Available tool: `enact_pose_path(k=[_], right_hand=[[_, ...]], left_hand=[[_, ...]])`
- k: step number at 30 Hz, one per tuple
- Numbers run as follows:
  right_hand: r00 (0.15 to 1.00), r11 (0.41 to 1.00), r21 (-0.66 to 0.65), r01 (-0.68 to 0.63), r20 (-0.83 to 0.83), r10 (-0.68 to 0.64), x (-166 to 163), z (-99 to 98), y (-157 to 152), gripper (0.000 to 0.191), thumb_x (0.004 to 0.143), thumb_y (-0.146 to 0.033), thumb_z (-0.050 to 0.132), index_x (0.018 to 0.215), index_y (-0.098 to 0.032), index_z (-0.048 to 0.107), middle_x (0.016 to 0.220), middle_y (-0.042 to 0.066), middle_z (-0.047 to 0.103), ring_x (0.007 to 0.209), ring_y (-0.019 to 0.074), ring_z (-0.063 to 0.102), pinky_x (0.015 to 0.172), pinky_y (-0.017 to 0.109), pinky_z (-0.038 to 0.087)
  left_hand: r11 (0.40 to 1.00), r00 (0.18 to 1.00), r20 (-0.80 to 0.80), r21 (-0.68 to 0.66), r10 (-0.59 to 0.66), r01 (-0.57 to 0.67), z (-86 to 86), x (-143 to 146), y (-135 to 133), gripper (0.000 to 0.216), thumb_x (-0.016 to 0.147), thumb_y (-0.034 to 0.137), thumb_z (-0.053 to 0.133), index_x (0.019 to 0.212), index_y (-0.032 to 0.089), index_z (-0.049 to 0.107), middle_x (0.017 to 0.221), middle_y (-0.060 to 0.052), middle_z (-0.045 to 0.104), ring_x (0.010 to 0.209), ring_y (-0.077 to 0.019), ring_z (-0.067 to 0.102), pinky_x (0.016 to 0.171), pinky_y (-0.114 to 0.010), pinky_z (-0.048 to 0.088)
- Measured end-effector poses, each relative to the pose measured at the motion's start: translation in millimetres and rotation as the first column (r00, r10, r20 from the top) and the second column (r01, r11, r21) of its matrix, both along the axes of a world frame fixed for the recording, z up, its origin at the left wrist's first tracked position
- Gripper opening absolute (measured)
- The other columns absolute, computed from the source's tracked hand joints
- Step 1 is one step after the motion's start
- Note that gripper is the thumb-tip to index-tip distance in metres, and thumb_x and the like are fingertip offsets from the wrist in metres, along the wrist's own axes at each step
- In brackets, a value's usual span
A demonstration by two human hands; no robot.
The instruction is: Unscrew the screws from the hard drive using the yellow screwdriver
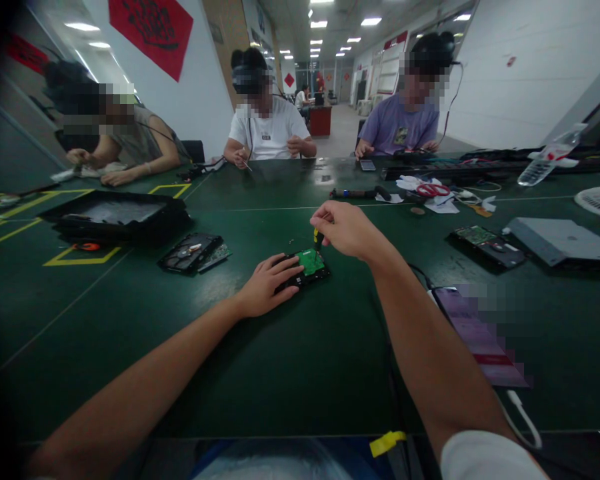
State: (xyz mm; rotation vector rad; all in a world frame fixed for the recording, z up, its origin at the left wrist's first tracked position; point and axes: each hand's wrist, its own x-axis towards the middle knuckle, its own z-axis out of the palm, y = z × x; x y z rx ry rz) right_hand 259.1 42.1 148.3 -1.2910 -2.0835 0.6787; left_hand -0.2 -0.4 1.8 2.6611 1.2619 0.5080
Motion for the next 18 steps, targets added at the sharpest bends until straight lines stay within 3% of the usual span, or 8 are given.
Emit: enact_pose_path(k=[6, 10, 18], right_hand=[[0.999, 1.000, 0.012, 0.000, 0.053, 0.000, -0.7, 1.9, -0.3, 0.020, 0.101, -0.035, 0.064, 0.101, -0.019, 0.074, 0.077, 0.004, 0.075, 0.068, 0.0172, 0.069, 0.063, 0.027, 0.048], [0.999, 0.999, 0.040, -0.027, 0.032, 0.026, -1.4, 5.4, -3.4, 0.018, 0.100, -0.034, 0.065, 0.101, -0.020, 0.077, 0.082, 0.003, 0.076, 0.068, 0.0161, 0.068, 0.064, 0.027, 0.048], [0.999, 0.999, -0.039, -0.018, -0.044, 0.016, -3.4, 5.0, -5.4, 0.013, 0.100, -0.026, 0.066, 0.108, -0.018, 0.072, 0.075, 0.003, 0.073, 0.062, 0.0158, 0.068, 0.058, 0.026, 0.050]], left_hand=[[1.000, 1.000, 0.001, 0.002, 0.000, 0.000, 0.3, 0.2, -0.1, 0.059, 0.106, 0.055, 0.053, 0.161, 0.033, 0.050, 0.171, -0.001, 0.040, 0.158, -0.0404, 0.028, 0.124, -0.064, 0.030], [1.000, 1.000, -0.002, 0.011, 0.000, 0.000, 0.7, 0.4, -0.6, 0.059, 0.105, 0.054, 0.054, 0.160, 0.032, 0.050, 0.171, -0.001, 0.041, 0.158, -0.0404, 0.028, 0.124, -0.064, 0.030], [1.000, 1.000, 0.018, 0.000, -0.004, 0.004, 0.8, 0.1, -0.5, 0.060, 0.104, 0.053, 0.056, 0.161, 0.034, 0.049, 0.170, -0.003, 0.042, 0.158, -0.0411, 0.028, 0.123, -0.066, 0.031]])
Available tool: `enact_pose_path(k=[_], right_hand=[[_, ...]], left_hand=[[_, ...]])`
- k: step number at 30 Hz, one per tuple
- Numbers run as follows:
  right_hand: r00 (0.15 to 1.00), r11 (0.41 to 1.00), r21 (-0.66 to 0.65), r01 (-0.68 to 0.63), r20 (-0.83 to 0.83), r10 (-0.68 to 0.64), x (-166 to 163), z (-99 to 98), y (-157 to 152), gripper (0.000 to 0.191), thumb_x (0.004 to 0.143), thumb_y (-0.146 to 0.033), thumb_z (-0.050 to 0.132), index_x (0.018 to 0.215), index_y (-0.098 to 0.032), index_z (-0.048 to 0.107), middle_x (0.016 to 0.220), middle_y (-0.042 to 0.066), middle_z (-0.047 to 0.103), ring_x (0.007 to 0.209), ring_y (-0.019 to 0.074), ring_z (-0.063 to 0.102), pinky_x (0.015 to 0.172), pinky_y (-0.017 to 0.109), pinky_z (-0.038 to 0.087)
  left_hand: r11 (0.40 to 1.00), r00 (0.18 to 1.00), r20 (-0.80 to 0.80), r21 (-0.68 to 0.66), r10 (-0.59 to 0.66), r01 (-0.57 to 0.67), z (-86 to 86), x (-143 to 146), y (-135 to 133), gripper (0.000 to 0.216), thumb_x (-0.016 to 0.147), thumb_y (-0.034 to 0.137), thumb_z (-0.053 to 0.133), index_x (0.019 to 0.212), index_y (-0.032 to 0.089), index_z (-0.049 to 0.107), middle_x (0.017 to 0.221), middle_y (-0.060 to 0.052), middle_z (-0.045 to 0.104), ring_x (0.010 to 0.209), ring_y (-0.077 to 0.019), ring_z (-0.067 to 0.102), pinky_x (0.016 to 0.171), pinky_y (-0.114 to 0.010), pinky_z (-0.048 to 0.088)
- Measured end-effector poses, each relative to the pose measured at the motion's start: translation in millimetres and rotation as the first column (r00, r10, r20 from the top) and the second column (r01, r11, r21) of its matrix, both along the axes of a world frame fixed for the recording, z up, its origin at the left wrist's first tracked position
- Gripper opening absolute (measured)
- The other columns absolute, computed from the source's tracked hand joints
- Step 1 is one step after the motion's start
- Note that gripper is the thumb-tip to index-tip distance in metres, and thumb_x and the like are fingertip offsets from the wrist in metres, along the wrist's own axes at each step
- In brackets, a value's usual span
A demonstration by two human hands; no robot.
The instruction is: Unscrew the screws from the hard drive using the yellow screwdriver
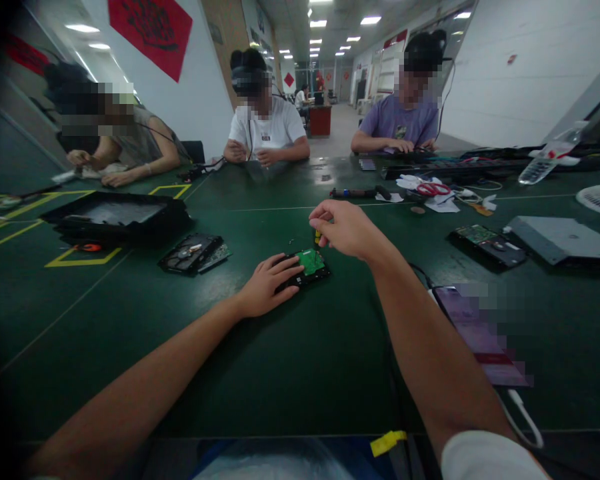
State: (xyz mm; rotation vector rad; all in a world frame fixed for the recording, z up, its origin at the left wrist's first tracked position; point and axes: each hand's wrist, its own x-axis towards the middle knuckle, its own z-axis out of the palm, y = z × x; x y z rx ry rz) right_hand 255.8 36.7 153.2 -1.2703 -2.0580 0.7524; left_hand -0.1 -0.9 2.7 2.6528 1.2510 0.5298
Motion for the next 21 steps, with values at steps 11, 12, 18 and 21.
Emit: enact_pose_path(k=[11, 12, 18, 21], right_hand=[[1.000, 0.999, 0.047, -0.006, 0.009, 0.006, -0.7, -3.7, 3.2, 0.019, 0.103, -0.035, 0.062, 0.099, -0.021, 0.075, 0.079, 0.003, 0.073, 0.067, 0.0161, 0.067, 0.063, 0.027, 0.050], [1.000, 0.999, 0.052, -0.015, 0.007, 0.015, -0.4, -4.4, 3.9, 0.019, 0.102, -0.036, 0.063, 0.098, -0.021, 0.075, 0.081, 0.003, 0.073, 0.067, 0.0161, 0.067, 0.063, 0.027, 0.050], [1.000, 0.998, 0.058, 0.023, -0.005, -0.023, 3.8, -9.3, 8.7, 0.021, 0.097, -0.041, 0.071, 0.100, -0.021, 0.073, 0.091, 0.006, 0.078, 0.071, 0.0181, 0.069, 0.065, 0.029, 0.052], [0.994, 0.992, 0.084, 0.098, 0.043, -0.102, 5.1, -9.4, 9.1, 0.029, 0.092, -0.049, 0.076, 0.094, -0.020, 0.071, 0.087, 0.008, 0.078, 0.074, 0.0211, 0.071, 0.065, 0.031, 0.052]], left_hand=[[1.000, 1.000, -0.015, 0.008, 0.007, -0.007, -0.5, 0.4, -0.4, 0.060, 0.105, 0.055, 0.054, 0.160, 0.033, 0.050, 0.171, -0.002, 0.042, 0.158, -0.0408, 0.028, 0.123, -0.065, 0.031], [1.000, 1.000, -0.015, 0.010, 0.008, -0.007, -0.7, 0.4, -0.3, 0.060, 0.105, 0.055, 0.054, 0.160, 0.033, 0.050, 0.171, -0.002, 0.042, 0.158, -0.0408, 0.028, 0.124, -0.064, 0.031], [1.000, 1.000, -0.010, 0.005, 0.002, -0.002, 0.1, 0.8, -0.6, 0.059, 0.105, 0.055, 0.054, 0.160, 0.033, 0.050, 0.171, -0.002, 0.042, 0.157, -0.0409, 0.028, 0.124, -0.064, 0.031], [1.000, 1.000, -0.008, -0.004, 0.004, -0.004, 1.4, 0.8, -1.1, 0.060, 0.105, 0.055, 0.054, 0.160, 0.033, 0.049, 0.171, -0.002, 0.041, 0.158, -0.0410, 0.028, 0.124, -0.065, 0.030]])
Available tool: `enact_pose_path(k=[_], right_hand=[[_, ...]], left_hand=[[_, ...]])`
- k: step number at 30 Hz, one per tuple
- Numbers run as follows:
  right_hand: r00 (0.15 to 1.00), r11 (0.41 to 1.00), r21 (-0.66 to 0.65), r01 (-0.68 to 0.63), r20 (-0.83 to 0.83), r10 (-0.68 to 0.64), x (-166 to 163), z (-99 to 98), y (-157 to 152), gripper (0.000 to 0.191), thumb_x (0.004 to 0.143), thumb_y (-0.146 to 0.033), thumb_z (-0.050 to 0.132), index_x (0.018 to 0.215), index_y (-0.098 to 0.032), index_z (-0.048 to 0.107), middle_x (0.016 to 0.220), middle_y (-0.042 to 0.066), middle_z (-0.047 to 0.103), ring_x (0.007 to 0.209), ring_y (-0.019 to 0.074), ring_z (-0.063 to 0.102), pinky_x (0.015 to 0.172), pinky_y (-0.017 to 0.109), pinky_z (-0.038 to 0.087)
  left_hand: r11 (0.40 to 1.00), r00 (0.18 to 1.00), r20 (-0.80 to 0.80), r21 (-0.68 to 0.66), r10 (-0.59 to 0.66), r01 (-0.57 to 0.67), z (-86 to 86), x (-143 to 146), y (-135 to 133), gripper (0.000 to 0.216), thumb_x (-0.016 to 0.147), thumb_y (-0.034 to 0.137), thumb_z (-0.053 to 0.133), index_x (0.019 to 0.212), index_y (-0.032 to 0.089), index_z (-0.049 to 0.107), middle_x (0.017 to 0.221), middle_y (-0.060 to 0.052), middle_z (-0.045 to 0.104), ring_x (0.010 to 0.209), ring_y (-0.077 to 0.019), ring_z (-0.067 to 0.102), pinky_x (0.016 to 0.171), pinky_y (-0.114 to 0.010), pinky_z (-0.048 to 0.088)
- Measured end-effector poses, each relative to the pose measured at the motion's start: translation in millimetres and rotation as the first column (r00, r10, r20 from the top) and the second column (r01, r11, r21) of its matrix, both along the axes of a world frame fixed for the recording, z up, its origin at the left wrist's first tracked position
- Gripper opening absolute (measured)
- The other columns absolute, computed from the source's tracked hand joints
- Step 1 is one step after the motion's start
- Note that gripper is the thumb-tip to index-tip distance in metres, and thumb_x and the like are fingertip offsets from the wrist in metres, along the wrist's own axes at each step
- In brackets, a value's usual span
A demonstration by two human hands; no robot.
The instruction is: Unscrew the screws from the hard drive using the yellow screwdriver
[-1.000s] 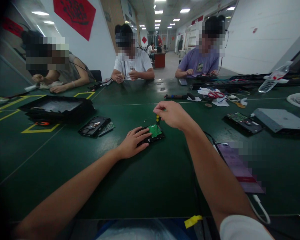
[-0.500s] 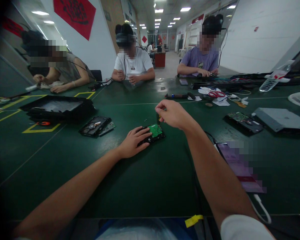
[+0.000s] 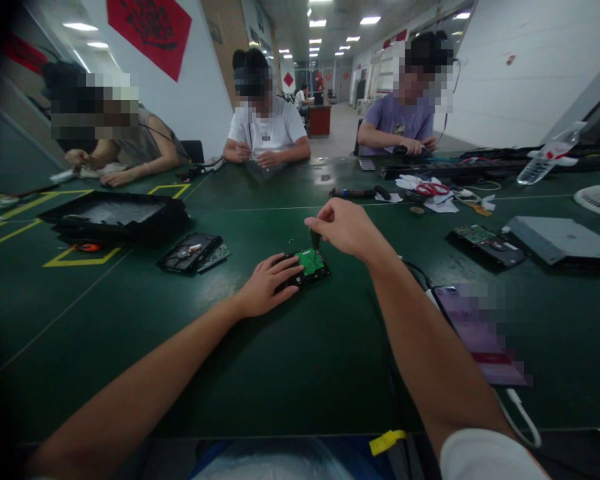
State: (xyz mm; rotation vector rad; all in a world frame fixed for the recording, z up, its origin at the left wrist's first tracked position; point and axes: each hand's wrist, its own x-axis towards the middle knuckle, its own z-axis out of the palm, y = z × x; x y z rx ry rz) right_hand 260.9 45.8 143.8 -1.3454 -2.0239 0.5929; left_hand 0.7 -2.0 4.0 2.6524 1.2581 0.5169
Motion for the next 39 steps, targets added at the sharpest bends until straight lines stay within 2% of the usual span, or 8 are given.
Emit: enact_pose_path(k=[3, 11, 14, 23, 28, 31, 35, 39], right_hand=[[0.999, 1.000, 0.017, 0.015, 0.037, -0.016, -0.5, 2.0, -1.5, 0.031, 0.093, -0.052, 0.075, 0.091, -0.021, 0.070, 0.085, 0.008, 0.077, 0.073, 0.0215, 0.071, 0.066, 0.031, 0.052], [1.000, 1.000, -0.002, -0.028, -0.006, 0.028, -4.9, 4.1, -4.8, 0.014, 0.102, -0.034, 0.064, 0.105, -0.021, 0.071, 0.095, 0.006, 0.078, 0.067, 0.0160, 0.071, 0.068, 0.029, 0.053], [0.998, 0.998, -0.045, -0.047, -0.043, 0.045, -7.0, 3.9, -4.2, 0.016, 0.105, -0.031, 0.061, 0.109, -0.020, 0.071, 0.090, 0.007, 0.078, 0.068, 0.0169, 0.072, 0.068, 0.029, 0.055], [0.998, 0.999, -0.008, -0.040, -0.041, 0.039, -4.1, 3.3, -4.3, 0.016, 0.099, -0.035, 0.071, 0.103, -0.020, 0.071, 0.097, 0.008, 0.078, 0.069, 0.0175, 0.072, 0.067, 0.030, 0.056], [0.998, 0.999, 0.007, 0.037, 0.055, -0.038, -3.4, 6.1, -5.5, 0.024, 0.097, -0.043, 0.073, 0.094, -0.019, 0.072, 0.085, 0.009, 0.078, 0.070, 0.0207, 0.073, 0.066, 0.032, 0.055], [0.996, 1.000, 0.012, 0.025, 0.081, -0.026, -4.1, 7.7, -6.5, 0.019, 0.098, -0.037, 0.070, 0.094, -0.019, 0.072, 0.087, 0.009, 0.078, 0.070, 0.0200, 0.073, 0.066, 0.031, 0.055], [0.999, 0.999, -0.046, -0.028, 0.014, 0.029, -6.0, 7.3, -7.0, 0.010, 0.098, -0.026, 0.066, 0.101, -0.019, 0.071, 0.091, 0.008, 0.079, 0.067, 0.0178, 0.074, 0.062, 0.029, 0.055], [0.994, 0.984, -0.152, -0.093, -0.080, 0.081, -8.7, 6.6, -8.0, 0.010, 0.098, -0.025, 0.065, 0.104, -0.019, 0.069, 0.082, 0.007, 0.078, 0.065, 0.0186, 0.073, 0.059, 0.029, 0.056]], left_hand=[[1.000, 1.000, 0.003, -0.007, -0.001, 0.001, 0.6, -0.3, 0.0, 0.060, 0.105, 0.054, 0.054, 0.161, 0.035, 0.048, 0.171, -0.003, 0.041, 0.158, -0.0409, 0.027, 0.123, -0.066, 0.030], [1.000, 1.000, 0.005, -0.002, 0.003, -0.003, -2.0, -0.5, 0.9, 0.060, 0.105, 0.055, 0.055, 0.161, 0.036, 0.048, 0.171, -0.002, 0.041, 0.158, -0.0404, 0.028, 0.124, -0.065, 0.030], [1.000, 1.000, -0.001, -0.002, 0.005, -0.005, -1.9, -0.4, 0.8, 0.060, 0.105, 0.054, 0.055, 0.161, 0.035, 0.048, 0.171, -0.002, 0.041, 0.158, -0.0406, 0.027, 0.124, -0.065, 0.030], [1.000, 1.000, -0.004, -0.004, 0.003, -0.003, -0.2, -0.2, 0.3, 0.060, 0.105, 0.055, 0.054, 0.161, 0.034, 0.049, 0.171, -0.002, 0.040, 0.158, -0.0406, 0.027, 0.124, -0.065, 0.030], [1.000, 1.000, 0.003, -0.011, 0.003, -0.003, -0.5, -0.5, 0.5, 0.060, 0.105, 0.054, 0.055, 0.162, 0.035, 0.048, 0.171, -0.002, 0.041, 0.158, -0.0406, 0.027, 0.124, -0.065, 0.030], [1.000, 1.000, 0.002, -0.011, 0.000, 0.000, 0.3, -0.5, 0.3, 0.060, 0.105, 0.054, 0.055, 0.162, 0.035, 0.048, 0.171, -0.003, 0.041, 0.158, -0.0408, 0.027, 0.123, -0.066, 0.030], [1.000, 1.000, -0.007, -0.010, 0.001, -0.001, 0.5, -0.4, 0.2, 0.060, 0.105, 0.055, 0.054, 0.162, 0.034, 0.048, 0.171, -0.002, 0.040, 0.158, -0.0407, 0.027, 0.124, -0.065, 0.030], [1.000, 1.000, -0.002, -0.011, 0.004, -0.004, -0.1, 0.1, 0.6, 0.060, 0.105, 0.054, 0.055, 0.161, 0.035, 0.048, 0.171, -0.002, 0.041, 0.158, -0.0407, 0.027, 0.124, -0.065, 0.029]])
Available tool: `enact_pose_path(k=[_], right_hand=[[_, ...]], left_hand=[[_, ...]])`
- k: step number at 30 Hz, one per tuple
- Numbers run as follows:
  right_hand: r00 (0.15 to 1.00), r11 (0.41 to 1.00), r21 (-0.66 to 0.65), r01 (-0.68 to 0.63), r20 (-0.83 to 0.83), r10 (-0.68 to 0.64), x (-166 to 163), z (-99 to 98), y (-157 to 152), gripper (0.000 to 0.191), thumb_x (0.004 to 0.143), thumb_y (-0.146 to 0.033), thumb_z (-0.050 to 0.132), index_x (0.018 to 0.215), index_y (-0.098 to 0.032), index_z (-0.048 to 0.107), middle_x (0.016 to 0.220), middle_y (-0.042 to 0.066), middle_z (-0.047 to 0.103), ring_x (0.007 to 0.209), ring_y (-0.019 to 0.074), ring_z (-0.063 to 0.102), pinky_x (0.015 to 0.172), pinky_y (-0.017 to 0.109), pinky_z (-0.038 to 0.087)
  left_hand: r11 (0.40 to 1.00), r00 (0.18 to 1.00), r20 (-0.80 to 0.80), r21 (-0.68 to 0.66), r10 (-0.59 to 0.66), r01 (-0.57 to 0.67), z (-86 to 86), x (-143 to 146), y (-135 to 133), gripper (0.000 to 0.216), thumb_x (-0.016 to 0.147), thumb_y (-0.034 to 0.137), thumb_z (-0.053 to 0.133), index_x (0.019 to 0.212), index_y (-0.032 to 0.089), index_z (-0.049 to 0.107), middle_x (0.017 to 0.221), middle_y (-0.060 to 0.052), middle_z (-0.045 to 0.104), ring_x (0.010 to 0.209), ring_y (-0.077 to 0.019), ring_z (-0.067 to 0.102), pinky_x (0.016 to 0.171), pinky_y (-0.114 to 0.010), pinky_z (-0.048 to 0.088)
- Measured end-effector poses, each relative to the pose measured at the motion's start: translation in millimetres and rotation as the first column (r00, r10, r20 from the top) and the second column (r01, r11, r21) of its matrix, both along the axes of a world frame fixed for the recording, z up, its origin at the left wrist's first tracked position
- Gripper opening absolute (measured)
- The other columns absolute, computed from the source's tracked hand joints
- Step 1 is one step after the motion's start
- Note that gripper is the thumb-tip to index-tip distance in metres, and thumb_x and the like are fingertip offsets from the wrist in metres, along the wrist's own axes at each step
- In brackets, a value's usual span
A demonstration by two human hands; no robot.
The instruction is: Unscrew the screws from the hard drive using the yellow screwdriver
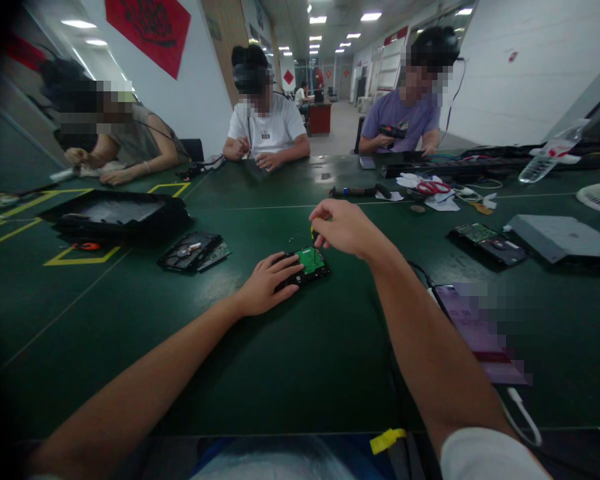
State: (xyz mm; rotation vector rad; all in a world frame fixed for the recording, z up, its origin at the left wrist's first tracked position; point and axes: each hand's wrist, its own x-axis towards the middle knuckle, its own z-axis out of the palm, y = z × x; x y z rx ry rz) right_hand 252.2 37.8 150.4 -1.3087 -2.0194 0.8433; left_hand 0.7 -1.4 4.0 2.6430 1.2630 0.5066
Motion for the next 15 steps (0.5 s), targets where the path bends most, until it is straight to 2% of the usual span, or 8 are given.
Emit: enact_pose_path(k=[3, 7, 15], right_hand=[[1.000, 1.000, -0.001, -0.006, -0.011, 0.006, -0.1, -1.2, 0.4, 0.014, 0.100, -0.032, 0.065, 0.101, -0.019, 0.069, 0.077, 0.006, 0.077, 0.065, 0.0187, 0.073, 0.061, 0.029, 0.056], [0.998, 0.997, 0.071, -0.021, 0.053, 0.017, 2.8, -2.4, 1.8, 0.023, 0.102, -0.042, 0.065, 0.096, -0.021, 0.070, 0.077, 0.004, 0.075, 0.065, 0.0175, 0.071, 0.061, 0.028, 0.052], [0.998, 0.996, 0.082, 0.032, 0.059, -0.036, 3.1, 1.1, -1.5, 0.014, 0.097, -0.033, 0.071, 0.100, -0.020, 0.069, 0.102, 0.009, 0.079, 0.058, 0.0141, 0.068, 0.054, 0.028, 0.051]], left_hand=[[1.000, 1.000, 0.009, 0.000, 0.002, -0.002, -0.1, 0.3, 0.0, 0.060, 0.105, 0.054, 0.056, 0.161, 0.036, 0.049, 0.170, -0.002, 0.042, 0.158, -0.0406, 0.028, 0.124, -0.065, 0.030], [1.000, 1.000, 0.014, 0.001, -0.002, 0.002, 0.0, 0.3, -0.4, 0.059, 0.105, 0.054, 0.055, 0.160, 0.035, 0.049, 0.170, -0.002, 0.042, 0.158, -0.0408, 0.028, 0.124, -0.065, 0.030], [1.000, 1.000, 0.007, 0.004, 0.002, -0.002, -0.4, 0.2, -0.8, 0.059, 0.105, 0.054, 0.055, 0.160, 0.034, 0.050, 0.170, -0.002, 0.042, 0.158, -0.0408, 0.028, 0.124, -0.065, 0.030]])
